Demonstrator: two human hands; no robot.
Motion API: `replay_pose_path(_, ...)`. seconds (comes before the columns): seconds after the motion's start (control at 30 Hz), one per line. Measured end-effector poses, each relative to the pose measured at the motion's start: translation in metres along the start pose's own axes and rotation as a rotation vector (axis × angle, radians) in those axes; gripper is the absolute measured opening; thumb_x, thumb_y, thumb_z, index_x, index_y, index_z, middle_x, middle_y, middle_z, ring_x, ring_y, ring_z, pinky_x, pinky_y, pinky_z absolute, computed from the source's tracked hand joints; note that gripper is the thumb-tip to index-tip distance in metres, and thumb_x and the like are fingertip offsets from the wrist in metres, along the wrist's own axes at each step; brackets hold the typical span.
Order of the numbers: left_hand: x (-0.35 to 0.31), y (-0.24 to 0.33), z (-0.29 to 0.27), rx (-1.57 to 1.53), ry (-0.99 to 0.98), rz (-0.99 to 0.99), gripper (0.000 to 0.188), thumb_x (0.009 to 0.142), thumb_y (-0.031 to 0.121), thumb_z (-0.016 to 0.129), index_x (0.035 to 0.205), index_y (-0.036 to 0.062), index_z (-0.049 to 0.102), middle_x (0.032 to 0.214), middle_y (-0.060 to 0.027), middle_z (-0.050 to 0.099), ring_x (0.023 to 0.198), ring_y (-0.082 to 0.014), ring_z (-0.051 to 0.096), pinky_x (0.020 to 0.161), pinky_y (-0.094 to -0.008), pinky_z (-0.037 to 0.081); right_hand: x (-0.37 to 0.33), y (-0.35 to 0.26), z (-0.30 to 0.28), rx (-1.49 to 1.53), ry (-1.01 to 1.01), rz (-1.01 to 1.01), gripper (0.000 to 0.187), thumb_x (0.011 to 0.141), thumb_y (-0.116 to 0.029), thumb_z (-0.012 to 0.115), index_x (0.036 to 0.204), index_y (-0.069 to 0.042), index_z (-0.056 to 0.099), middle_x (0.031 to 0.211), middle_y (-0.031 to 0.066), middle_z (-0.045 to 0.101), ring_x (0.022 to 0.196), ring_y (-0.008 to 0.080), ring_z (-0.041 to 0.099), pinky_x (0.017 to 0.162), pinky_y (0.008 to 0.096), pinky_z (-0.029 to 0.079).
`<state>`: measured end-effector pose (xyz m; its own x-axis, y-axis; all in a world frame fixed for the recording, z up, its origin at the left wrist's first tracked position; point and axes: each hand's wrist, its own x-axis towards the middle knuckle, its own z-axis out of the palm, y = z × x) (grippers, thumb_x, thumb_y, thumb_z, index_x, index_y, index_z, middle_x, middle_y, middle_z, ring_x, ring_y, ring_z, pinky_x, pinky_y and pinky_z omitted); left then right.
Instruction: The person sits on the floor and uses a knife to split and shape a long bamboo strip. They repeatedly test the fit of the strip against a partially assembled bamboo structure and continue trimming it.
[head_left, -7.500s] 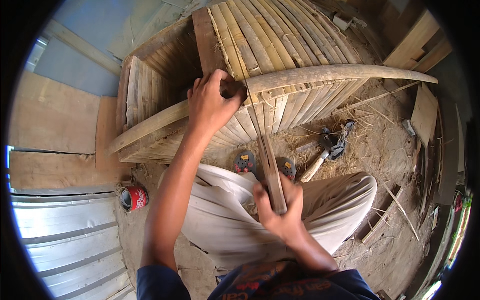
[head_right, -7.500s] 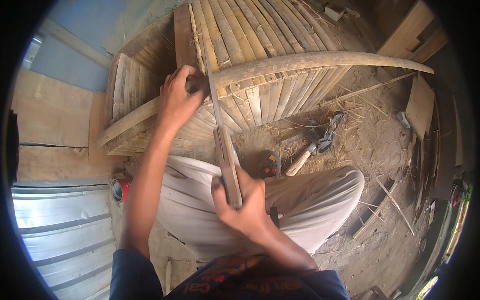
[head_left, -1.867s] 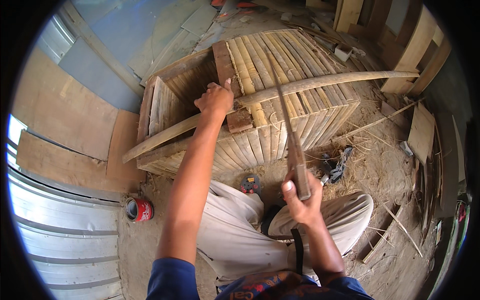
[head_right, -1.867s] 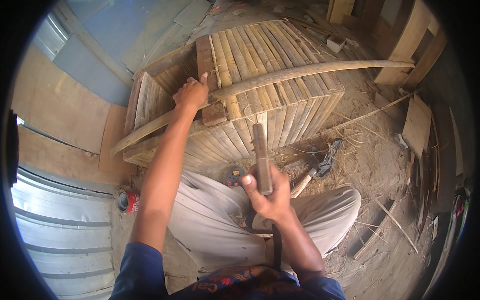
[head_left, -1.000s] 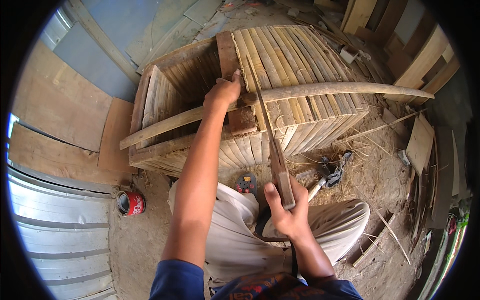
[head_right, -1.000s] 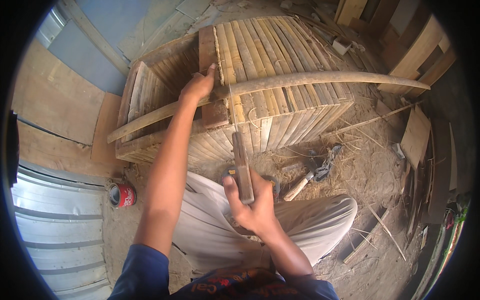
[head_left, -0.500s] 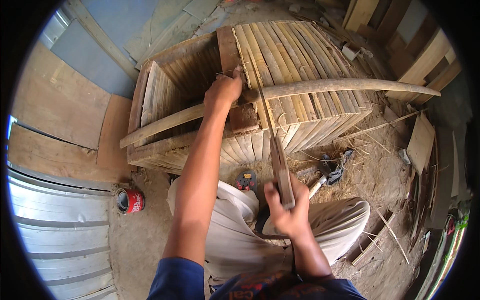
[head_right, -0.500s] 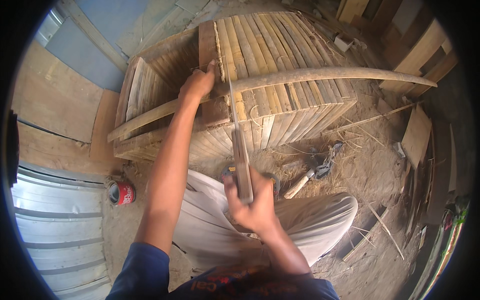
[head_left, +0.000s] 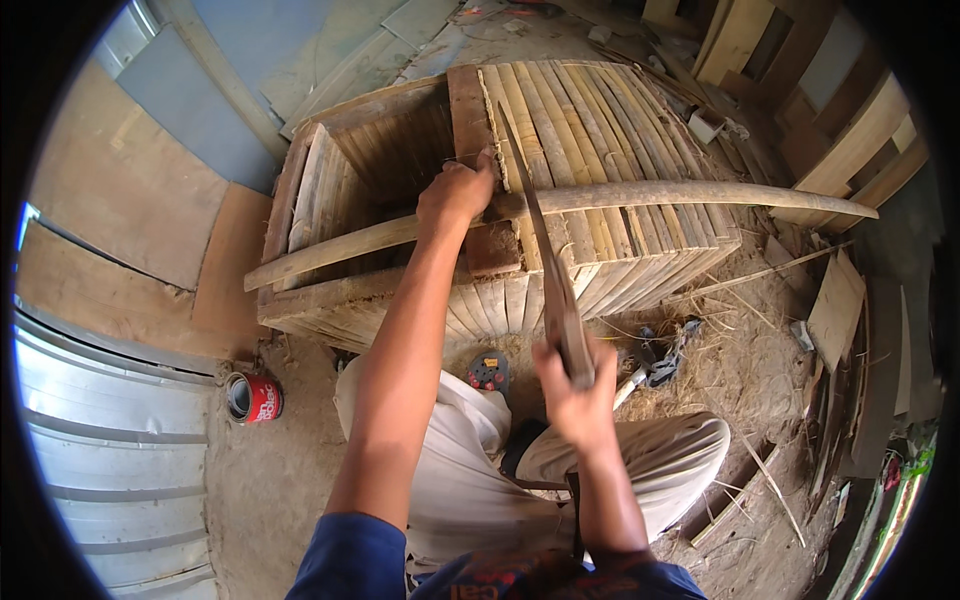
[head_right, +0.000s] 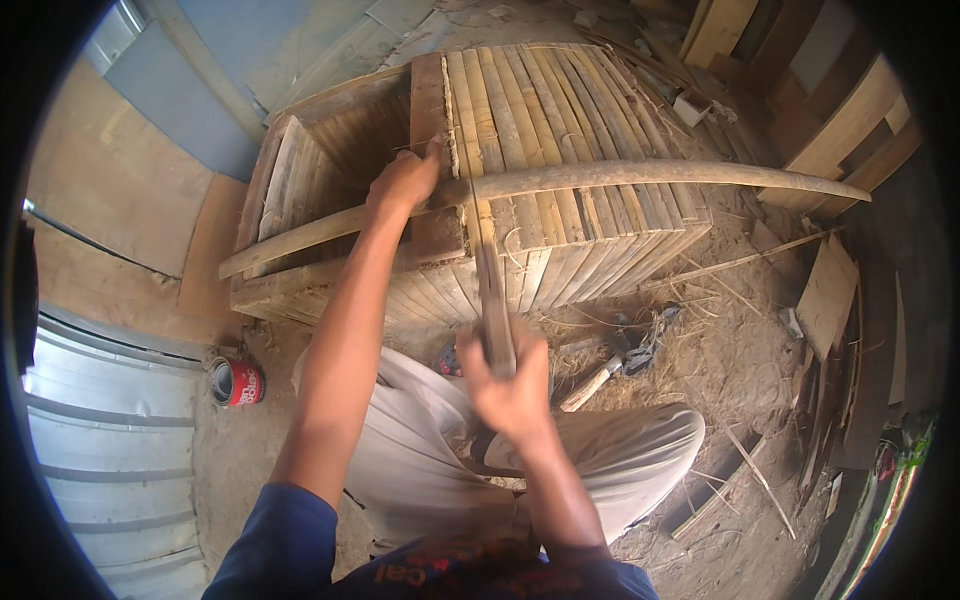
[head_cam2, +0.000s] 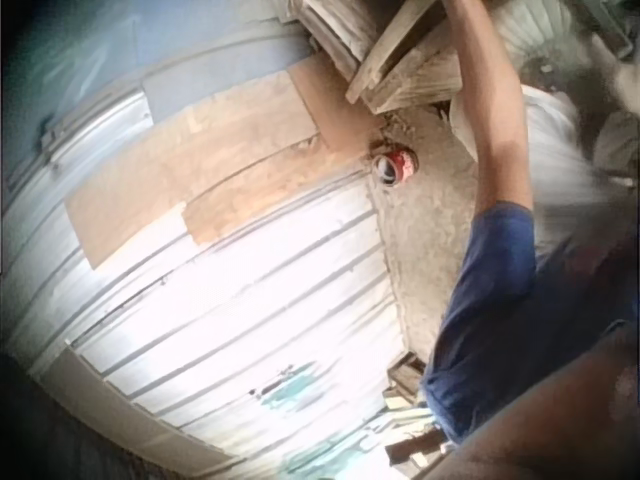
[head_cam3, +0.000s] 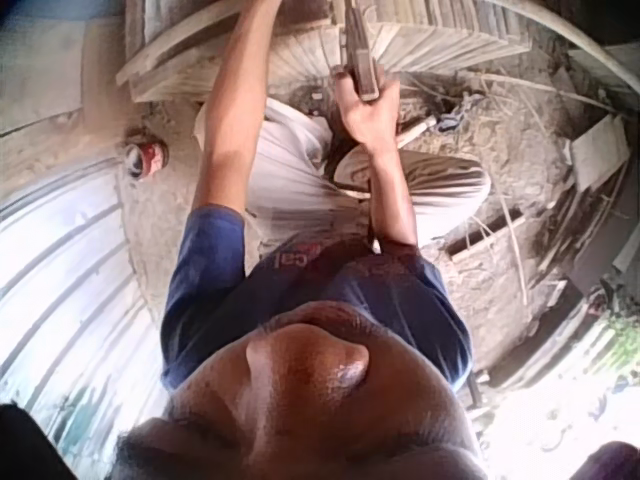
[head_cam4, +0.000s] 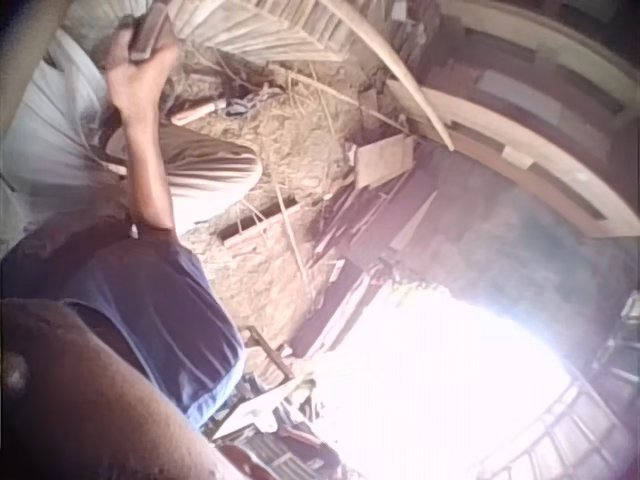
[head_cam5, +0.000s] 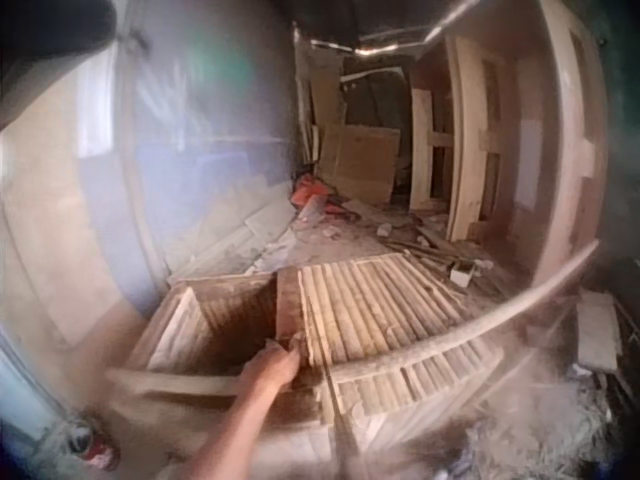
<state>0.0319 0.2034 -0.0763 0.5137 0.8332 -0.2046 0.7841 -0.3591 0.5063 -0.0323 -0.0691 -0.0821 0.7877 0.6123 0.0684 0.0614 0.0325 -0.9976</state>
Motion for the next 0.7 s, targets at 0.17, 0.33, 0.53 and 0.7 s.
replay_pose_path(0.17,0.002,0.0,0.002,0.005,0.005,0.004,0.083,0.096,0.062,0.028,0.14,-0.0064,0.045,0.136,-0.026,0.055,0.127,-0.0378,0.054,0.107,-0.0451,0.042,0.011,0.0,0.01,-0.093,0.0,-0.057,0.02,0.089,-0.013,0.067,0.075,-0.001,0.059,0.058,0.0035,0.056,0.055,0.0078,0.05,0.05,0.0294,0.041)
replay_pose_path(0.33,0.001,0.001,0.002,-0.004,0.01,-0.008,0.081,0.097,0.061,0.029,0.138,-0.0057,0.048,0.136,-0.0251,0.056,0.127,-0.0375,0.055,0.106,-0.0449,0.042,-0.05,-0.005,-0.004,-0.169,-0.002,-0.065,0.015,0.085,-0.01,0.069,0.077,0.0,0.06,0.057,0.005,0.059,0.05,0.0103,0.055,0.053,0.0273,0.047)
replay_pose_path(0.53,-0.001,-0.001,0.001,-0.001,0.0,-0.004,0.079,0.097,0.061,0.03,0.137,-0.004,0.051,0.136,-0.0238,0.056,0.126,-0.0382,0.055,0.106,-0.0451,0.043,0.021,-0.001,0.01,-0.132,-0.018,-0.061,0.023,0.088,-0.013,0.069,0.072,-0.001,0.057,0.056,0.0052,0.056,0.052,0.0101,0.049,0.049,0.033,0.04)
replay_pose_path(0.7,0.002,-0.001,0.002,-0.022,0.013,-0.019,0.079,0.097,0.062,0.03,0.135,-0.002,0.054,0.136,-0.0234,0.057,0.126,-0.0382,0.055,0.106,-0.045,0.043,-0.012,-0.001,0.004,-0.145,0.018,-0.059,0.026,0.092,-0.019,0.07,0.075,-0.002,0.06,0.056,0.0034,0.054,0.053,0.008,0.049,0.048,0.03,0.04)
